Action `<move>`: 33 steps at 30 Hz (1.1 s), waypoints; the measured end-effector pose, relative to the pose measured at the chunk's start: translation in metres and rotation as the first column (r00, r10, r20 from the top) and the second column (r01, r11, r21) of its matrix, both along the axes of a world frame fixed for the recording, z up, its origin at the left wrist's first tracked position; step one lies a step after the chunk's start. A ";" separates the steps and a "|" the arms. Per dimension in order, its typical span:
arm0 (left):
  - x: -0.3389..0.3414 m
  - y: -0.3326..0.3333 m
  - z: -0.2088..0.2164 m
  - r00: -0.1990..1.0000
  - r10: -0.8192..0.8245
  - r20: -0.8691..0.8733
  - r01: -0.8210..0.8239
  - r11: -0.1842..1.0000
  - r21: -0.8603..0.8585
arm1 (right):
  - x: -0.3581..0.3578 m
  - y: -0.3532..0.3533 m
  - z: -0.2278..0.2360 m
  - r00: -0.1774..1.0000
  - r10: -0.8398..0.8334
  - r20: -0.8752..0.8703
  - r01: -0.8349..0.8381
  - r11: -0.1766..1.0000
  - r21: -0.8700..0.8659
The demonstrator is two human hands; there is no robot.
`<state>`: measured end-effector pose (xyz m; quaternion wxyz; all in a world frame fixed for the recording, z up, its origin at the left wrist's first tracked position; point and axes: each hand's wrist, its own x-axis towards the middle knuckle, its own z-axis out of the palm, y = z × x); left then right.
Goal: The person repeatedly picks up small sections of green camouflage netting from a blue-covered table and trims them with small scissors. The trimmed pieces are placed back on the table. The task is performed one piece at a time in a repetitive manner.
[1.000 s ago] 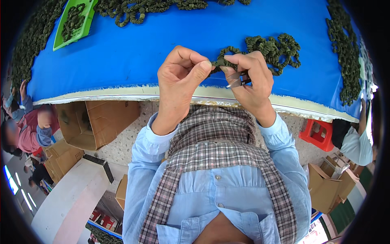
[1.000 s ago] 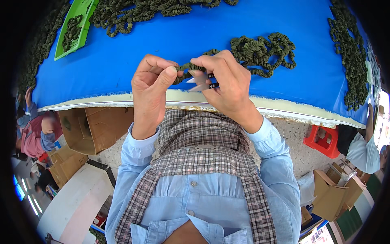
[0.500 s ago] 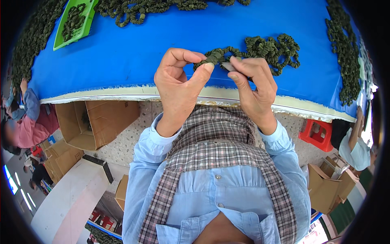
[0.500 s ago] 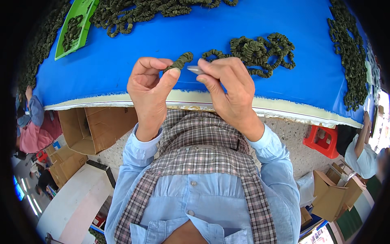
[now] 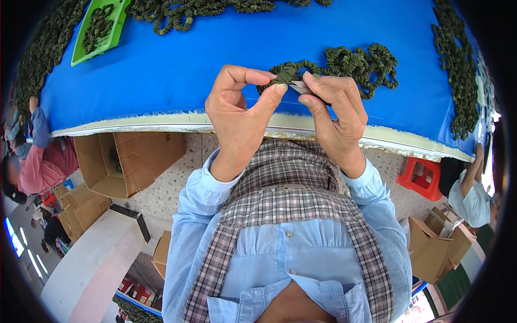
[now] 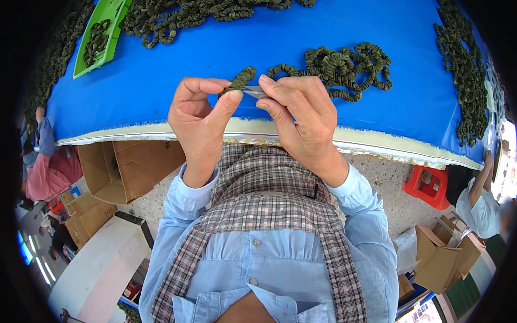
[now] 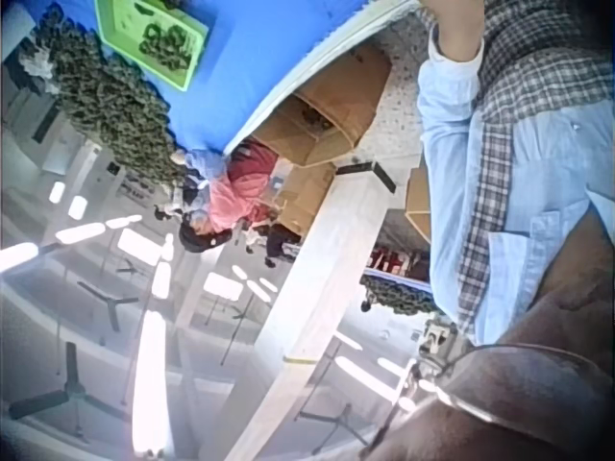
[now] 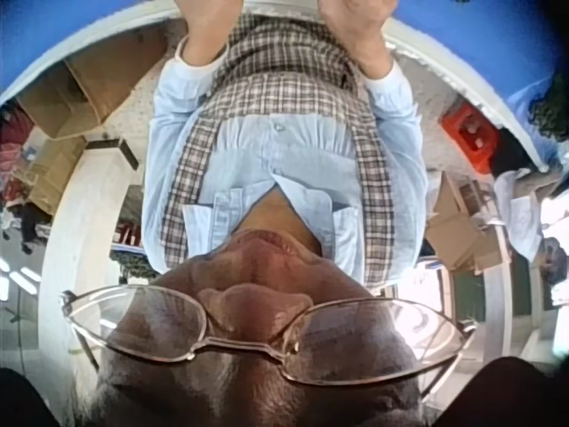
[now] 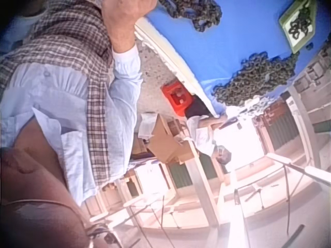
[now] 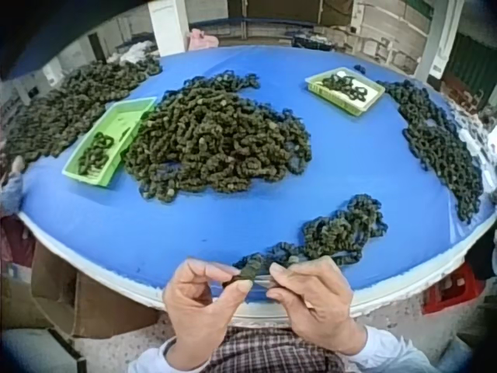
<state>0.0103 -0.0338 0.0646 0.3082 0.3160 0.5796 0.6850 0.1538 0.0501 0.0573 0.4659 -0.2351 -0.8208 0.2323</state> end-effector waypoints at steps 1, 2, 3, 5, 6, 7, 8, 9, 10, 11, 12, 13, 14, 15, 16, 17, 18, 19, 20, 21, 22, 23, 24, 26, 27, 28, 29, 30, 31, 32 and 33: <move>0.000 0.000 -0.001 1.000 -0.001 -0.016 0.001 1.000 0.009 | -0.001 0.000 0.000 1.000 0.000 0.004 0.000 1.000 0.013; 0.001 0.000 -0.001 0.999 -0.001 -0.032 0.002 1.000 0.018 | -0.002 0.000 0.001 1.000 0.000 0.007 -0.001 1.000 0.026; 0.002 0.000 -0.001 0.999 0.000 -0.039 0.002 0.999 0.036 | -0.003 0.000 0.002 1.000 0.001 0.011 -0.001 0.999 0.039; 0.004 0.000 -0.001 0.999 0.001 -0.053 0.003 0.998 0.070 | -0.004 0.001 0.003 1.000 -0.008 0.021 0.006 0.998 0.067; 0.003 0.000 -0.001 0.997 0.006 -0.074 -0.001 0.998 0.067 | -0.004 0.001 0.003 1.000 -0.012 0.026 0.010 0.997 0.081; 0.003 0.000 -0.002 0.995 0.010 -0.094 -0.004 0.998 0.065 | -0.004 0.001 0.003 0.999 -0.011 0.037 0.008 0.996 0.091; 0.002 -0.001 -0.003 0.993 0.014 -0.115 -0.007 0.998 0.063 | -0.003 0.001 0.003 0.999 -0.010 0.048 0.005 0.995 0.101; 0.002 -0.001 -0.004 0.994 0.014 -0.111 -0.007 0.998 0.062 | -0.002 0.001 0.002 0.998 -0.010 0.059 0.003 0.994 0.111; 0.002 -0.001 -0.004 0.994 0.014 -0.106 -0.007 0.998 0.061 | -0.002 0.000 0.002 0.999 0.003 0.033 -0.004 1.000 0.026; 0.002 -0.001 -0.005 0.995 0.013 -0.101 -0.007 0.998 0.061 | -0.002 0.000 0.002 1.000 0.013 0.006 -0.012 0.998 -0.059; 0.002 -0.001 -0.006 0.995 0.015 -0.100 -0.007 0.997 0.074 | -0.001 0.000 0.002 1.000 0.020 -0.021 -0.023 0.989 -0.143; 0.002 0.000 -0.008 0.995 0.020 -0.099 -0.011 0.996 0.088 | -0.002 -0.001 0.006 1.000 0.016 -0.025 -0.021 0.980 -0.199; 0.002 0.001 -0.009 0.995 0.024 -0.099 -0.014 0.995 0.102 | -0.003 -0.001 0.013 1.000 0.012 -0.029 -0.019 0.967 -0.254; 0.002 0.001 -0.008 0.996 0.027 -0.084 -0.018 0.994 0.105 | -0.004 -0.001 0.016 0.999 0.008 -0.032 -0.018 0.951 -0.309; 0.003 0.001 -0.007 0.997 0.028 -0.069 -0.020 0.994 0.108 | -0.004 0.000 0.016 0.999 0.026 -0.025 -0.032 0.964 -0.266; 0.004 0.002 -0.006 0.998 0.029 -0.054 -0.023 0.994 0.111 | -0.005 0.003 0.016 0.999 0.045 -0.017 -0.047 0.974 -0.222; 0.005 0.002 -0.004 0.997 0.051 -0.064 -0.045 0.995 0.089 | -0.006 0.005 0.016 0.998 0.063 -0.008 -0.063 0.982 -0.178; 0.007 0.002 -0.002 0.994 0.073 -0.075 -0.068 0.995 0.066 | -0.006 0.005 0.020 0.998 0.062 0.027 -0.053 0.968 -0.246; 0.008 0.002 -0.001 0.992 0.095 -0.087 -0.091 0.995 0.044 | -0.005 0.003 0.028 0.996 0.064 0.061 -0.041 0.949 -0.312; 0.006 0.002 -0.005 0.975 0.108 -0.192 -0.095 0.992 0.079 | -0.005 0.002 0.033 0.993 0.068 0.096 -0.027 0.926 -0.376; 0.005 0.002 -0.011 0.949 0.123 -0.292 -0.092 0.989 0.115 | -0.006 0.004 0.035 0.991 0.098 0.093 -0.056 0.924 -0.378; 0.004 0.003 -0.014 0.911 0.139 -0.388 -0.087 0.985 0.151 | -0.008 0.007 0.036 0.988 0.128 0.089 -0.085 0.921 -0.381; 0.003 0.004 -0.014 0.866 0.160 -0.474 -0.084 0.981 0.176 | -0.011 0.009 0.036 0.984 0.159 0.085 -0.115 0.917 -0.383; 0.002 0.006 -0.015 0.747 0.204 -0.632 -0.075 0.972 0.225 | -0.017 0.013 0.031 0.975 0.207 0.086 -0.172 0.937 -0.304; 0.002 0.006 -0.015 0.754 0.204 -0.625 -0.082 0.972 0.218 | -0.019 0.013 0.029 0.969 0.231 0.089 -0.201 0.944 -0.264; 0.002 0.005 -0.015 0.760 0.205 -0.616 -0.091 0.973 0.211 | -0.021 0.012 0.029 0.973 0.206 0.107 -0.180 0.961 -0.209; 0.002 0.005 -0.014 0.767 0.206 -0.607 -0.100 0.974 0.205 | -0.022 0.010 0.028 0.976 0.180 0.124 -0.160 0.975 -0.154; 0.002 0.003 -0.014 0.777 0.180 -0.604 -0.081 0.979 0.188 | -0.023 0.010 0.027 0.979 0.152 0.139 -0.140 0.985 -0.097; 0.003 0.000 -0.015 0.786 0.152 -0.600 -0.060 0.983 0.171 | -0.023 0.009 0.025 0.984 0.138 0.112 -0.127 0.987 -0.102; 0.003 -0.001 -0.015 0.794 0.124 -0.595 -0.039 0.987 0.154 | -0.023 0.009 0.020 0.989 0.123 0.085 -0.114 0.988 -0.106; 0.002 -0.001 -0.015 0.792 0.122 -0.598 -0.038 0.988 0.151 | -0.022 0.008 0.016 0.992 0.108 0.058 -0.101 0.989 -0.111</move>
